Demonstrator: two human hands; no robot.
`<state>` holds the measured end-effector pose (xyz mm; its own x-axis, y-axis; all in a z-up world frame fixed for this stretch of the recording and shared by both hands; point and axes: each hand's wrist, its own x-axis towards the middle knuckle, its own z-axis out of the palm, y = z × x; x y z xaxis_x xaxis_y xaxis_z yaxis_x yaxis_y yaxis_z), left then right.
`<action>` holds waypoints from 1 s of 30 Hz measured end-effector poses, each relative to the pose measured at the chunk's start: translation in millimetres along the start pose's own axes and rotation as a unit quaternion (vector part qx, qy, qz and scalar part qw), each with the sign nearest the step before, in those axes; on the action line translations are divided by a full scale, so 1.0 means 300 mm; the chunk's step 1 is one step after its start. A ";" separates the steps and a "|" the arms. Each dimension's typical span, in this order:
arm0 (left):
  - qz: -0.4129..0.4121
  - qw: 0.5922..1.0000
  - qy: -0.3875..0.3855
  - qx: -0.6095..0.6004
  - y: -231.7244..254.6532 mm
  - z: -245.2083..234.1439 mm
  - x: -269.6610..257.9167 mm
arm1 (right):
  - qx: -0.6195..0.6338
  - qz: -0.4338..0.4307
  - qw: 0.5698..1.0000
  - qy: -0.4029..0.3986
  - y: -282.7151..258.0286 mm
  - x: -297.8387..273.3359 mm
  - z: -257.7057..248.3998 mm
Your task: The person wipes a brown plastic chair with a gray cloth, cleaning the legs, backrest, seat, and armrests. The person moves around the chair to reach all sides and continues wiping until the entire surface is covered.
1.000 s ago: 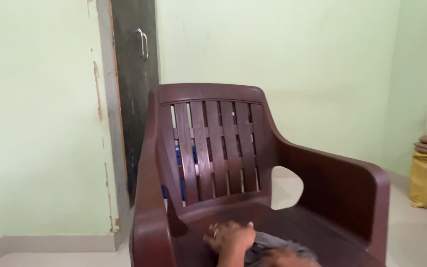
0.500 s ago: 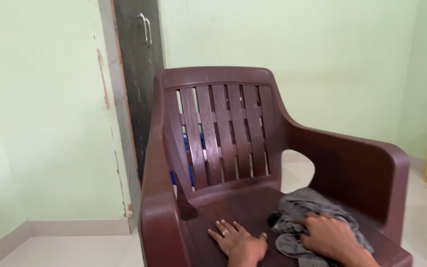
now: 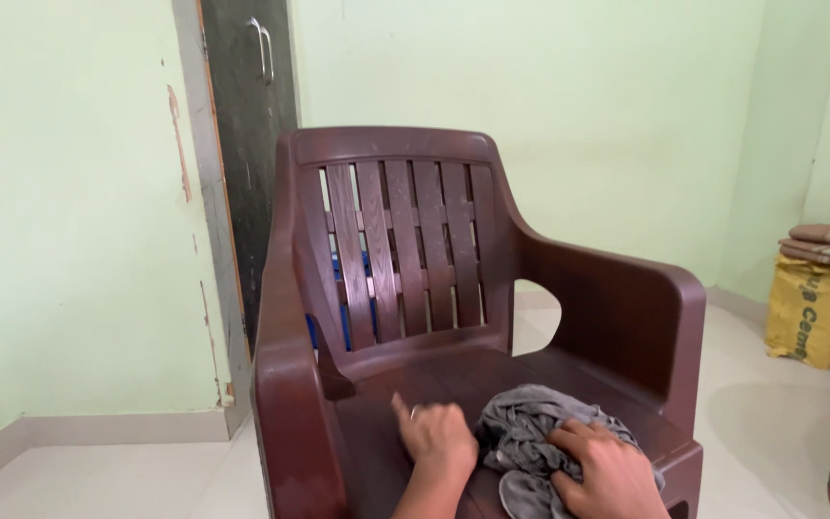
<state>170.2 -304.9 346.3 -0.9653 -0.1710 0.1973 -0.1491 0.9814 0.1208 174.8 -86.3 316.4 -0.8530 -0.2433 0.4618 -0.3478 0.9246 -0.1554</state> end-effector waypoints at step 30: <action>0.025 0.985 -0.151 -0.086 -0.124 -0.002 0.196 | -0.024 0.169 0.985 -0.012 0.231 0.434 -0.041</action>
<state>119.2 -351.4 354.0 -0.9942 -0.0634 -0.0869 -0.0859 0.9541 0.2868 44.5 -50.4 376.4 -0.9258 0.0741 0.3708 -0.0249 0.9665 -0.2554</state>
